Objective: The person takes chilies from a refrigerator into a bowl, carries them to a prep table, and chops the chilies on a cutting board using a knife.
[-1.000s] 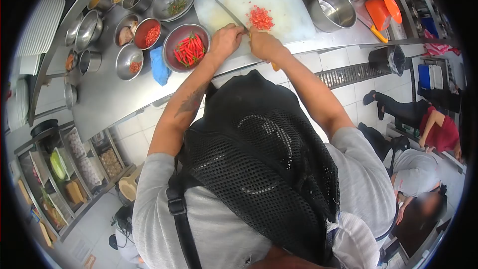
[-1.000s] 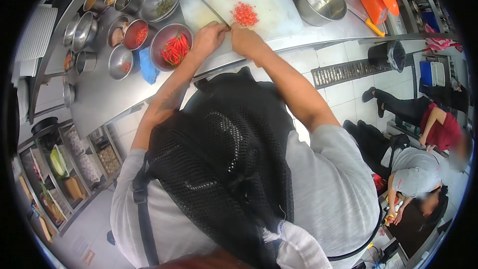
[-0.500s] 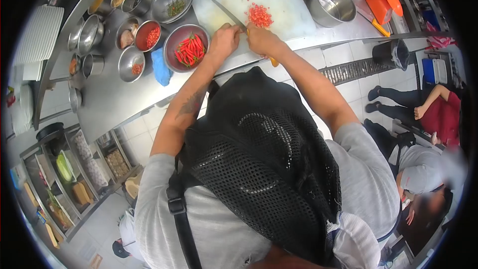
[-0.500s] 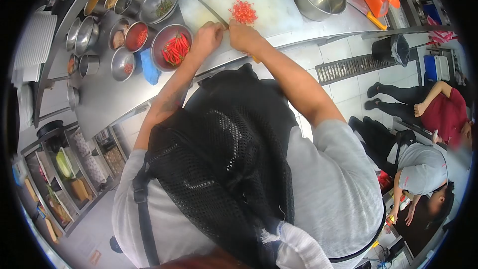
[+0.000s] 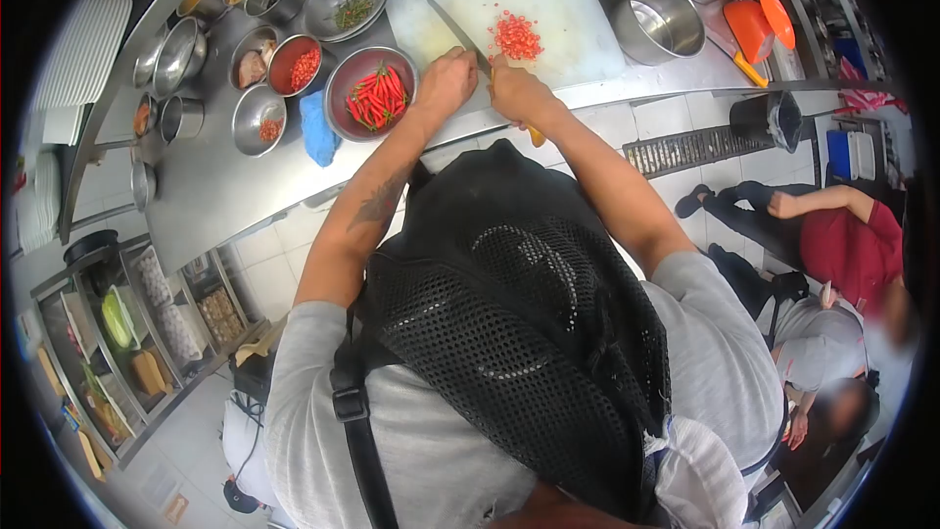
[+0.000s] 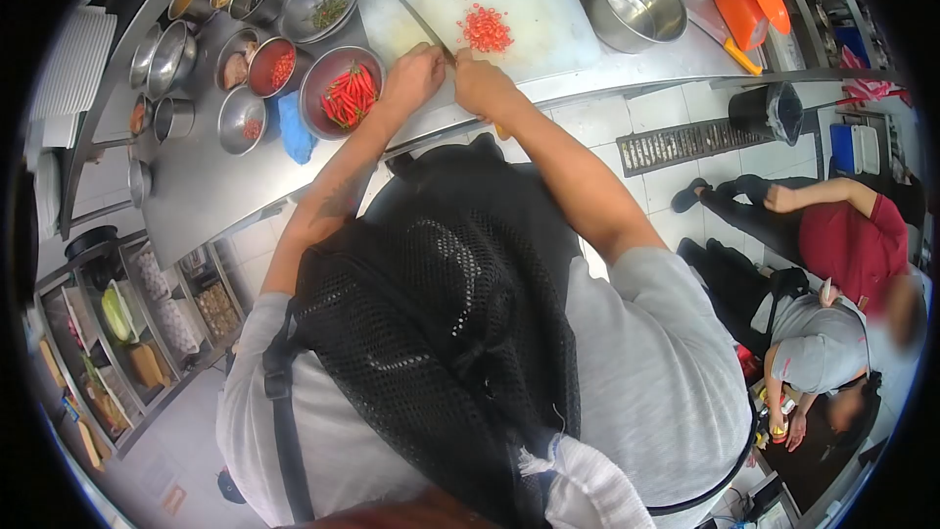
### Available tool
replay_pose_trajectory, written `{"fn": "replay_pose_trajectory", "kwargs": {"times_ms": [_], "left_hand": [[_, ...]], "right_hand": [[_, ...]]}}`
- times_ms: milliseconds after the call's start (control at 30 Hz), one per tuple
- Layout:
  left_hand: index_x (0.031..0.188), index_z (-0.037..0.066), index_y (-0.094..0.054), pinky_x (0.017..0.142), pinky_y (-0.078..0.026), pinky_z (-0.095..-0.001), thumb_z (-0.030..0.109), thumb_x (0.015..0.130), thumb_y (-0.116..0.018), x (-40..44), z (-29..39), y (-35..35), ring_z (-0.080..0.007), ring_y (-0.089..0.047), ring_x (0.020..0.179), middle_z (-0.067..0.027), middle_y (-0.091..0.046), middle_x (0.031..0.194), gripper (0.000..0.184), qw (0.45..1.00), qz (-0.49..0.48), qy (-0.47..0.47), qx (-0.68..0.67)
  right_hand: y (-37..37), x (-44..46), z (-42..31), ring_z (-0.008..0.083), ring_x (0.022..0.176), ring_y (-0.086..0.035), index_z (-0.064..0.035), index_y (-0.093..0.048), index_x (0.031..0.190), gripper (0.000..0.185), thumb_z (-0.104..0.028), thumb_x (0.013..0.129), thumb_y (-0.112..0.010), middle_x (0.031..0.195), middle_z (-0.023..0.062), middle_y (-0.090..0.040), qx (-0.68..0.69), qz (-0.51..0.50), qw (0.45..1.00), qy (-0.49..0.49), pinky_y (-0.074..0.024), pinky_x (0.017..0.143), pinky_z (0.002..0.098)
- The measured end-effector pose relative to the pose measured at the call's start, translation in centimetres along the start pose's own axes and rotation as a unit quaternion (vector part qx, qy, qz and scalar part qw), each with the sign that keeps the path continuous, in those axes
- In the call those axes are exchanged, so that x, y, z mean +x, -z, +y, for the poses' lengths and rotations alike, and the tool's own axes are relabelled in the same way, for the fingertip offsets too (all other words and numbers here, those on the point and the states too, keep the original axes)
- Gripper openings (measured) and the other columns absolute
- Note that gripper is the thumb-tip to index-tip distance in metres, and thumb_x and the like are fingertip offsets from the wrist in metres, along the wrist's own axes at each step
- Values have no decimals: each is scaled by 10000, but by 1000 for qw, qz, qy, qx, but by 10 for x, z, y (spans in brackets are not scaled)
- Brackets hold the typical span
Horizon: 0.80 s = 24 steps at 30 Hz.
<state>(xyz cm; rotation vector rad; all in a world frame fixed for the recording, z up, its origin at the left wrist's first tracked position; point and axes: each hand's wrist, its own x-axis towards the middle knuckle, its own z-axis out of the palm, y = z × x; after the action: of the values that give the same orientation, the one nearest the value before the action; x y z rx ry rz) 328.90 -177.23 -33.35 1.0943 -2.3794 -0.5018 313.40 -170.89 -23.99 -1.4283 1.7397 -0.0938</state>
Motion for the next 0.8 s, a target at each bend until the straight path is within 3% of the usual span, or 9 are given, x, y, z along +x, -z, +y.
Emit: {"fn": "replay_pose_trajectory", "kwargs": {"times_ms": [67, 100, 233, 300, 433, 533, 600, 700, 800], "left_hand": [[963, 51, -651, 740, -549, -493, 116, 834, -651, 3, -2, -2, -394, -669, 849, -177, -643, 917, 145, 999, -17, 23, 44], [963, 51, -651, 740, -549, -493, 116, 834, -651, 0, -2, -2, -394, -669, 849, -177, -643, 917, 145, 998, -23, 23, 49], [874, 36, -665, 742, -557, -484, 146, 829, -656, 26, -8, 55, -383, -682, 840, -190, -671, 877, 119, 997, 30, 9, 68], [805, 30, -678, 730, -564, -482, 149, 828, -656, 39, -29, 99, -399, -688, 797, -214, -680, 792, 123, 992, 116, 11, 54], [957, 95, -768, 761, -572, -481, 173, 859, -642, 43, -119, 151, -389, -715, 822, -231, -718, 891, 178, 981, 101, 104, 126], [993, 109, -777, 804, -570, -469, 197, 873, -631, 28, -104, 177, -382, -718, 872, -217, -727, 912, 209, 978, 130, 141, 87], [1015, 101, -774, 836, -567, -450, 208, 859, -658, 11, -89, 173, -372, -720, 904, -201, -736, 911, 222, 974, 65, 210, 48], [985, 92, -774, 844, -567, -447, 210, 839, -688, -17, -93, 139, -372, -723, 908, -197, -740, 908, 206, 973, -30, 226, 18], [939, 85, -773, 836, -569, -447, 209, 829, -715, -26, -78, 112, -373, -723, 892, -196, -740, 904, 176, 957, -42, 274, 87]], "right_hand": [[-2, 11, 8, 316, 591, -703, 43, -462, 1252, 391, -225, 987, -564, 857, 250, -702, 59, 5, 998, 3, -554, 508, 428], [-7, 16, 16, 316, 591, -703, 43, -462, 1252, 391, -225, 987, -564, 857, 250, -702, 67, 2, 998, 4, -554, 508, 428], [-8, 57, 76, 431, 854, -708, 15, -465, 1315, 531, -326, 943, -631, 975, 287, -703, -48, 100, 980, 166, -547, 801, 491], [8, 46, 80, 445, 1073, -650, 6, -514, 1268, 428, -275, 957, -600, 1074, 315, -677, -36, 98, 989, 104, -491, 929, 533], [18, 18, 50, 465, 1053, -652, 3, -477, 1308, 449, -266, 966, -589, 1070, 322, -676, -53, 120, 990, 43, -493, 913, 549], [7, 12, 32, 488, 1043, -645, -1, -441, 1341, 435, -236, 987, -534, 1080, 338, -668, -31, 105, 993, 40, -490, 917, 560], [-13, 14, 35, 490, 1023, -652, 14, -404, 1390, 457, -206, 996, -476, 1077, 348, -665, -9, 59, 998, 24, -501, 901, 558], [-21, 16, 34, 490, 1007, -661, 37, -367, 1435, 495, -187, 1000, -438, 1058, 349, -669, -53, 72, 995, 54, -500, 903, 559], [-10, 9, 26, 492, 997, -664, 60, -340, 1452, 529, -185, 996, -444, 1038, 346, -675, -29, 52, 998, 36, -499, 905, 559]]}}
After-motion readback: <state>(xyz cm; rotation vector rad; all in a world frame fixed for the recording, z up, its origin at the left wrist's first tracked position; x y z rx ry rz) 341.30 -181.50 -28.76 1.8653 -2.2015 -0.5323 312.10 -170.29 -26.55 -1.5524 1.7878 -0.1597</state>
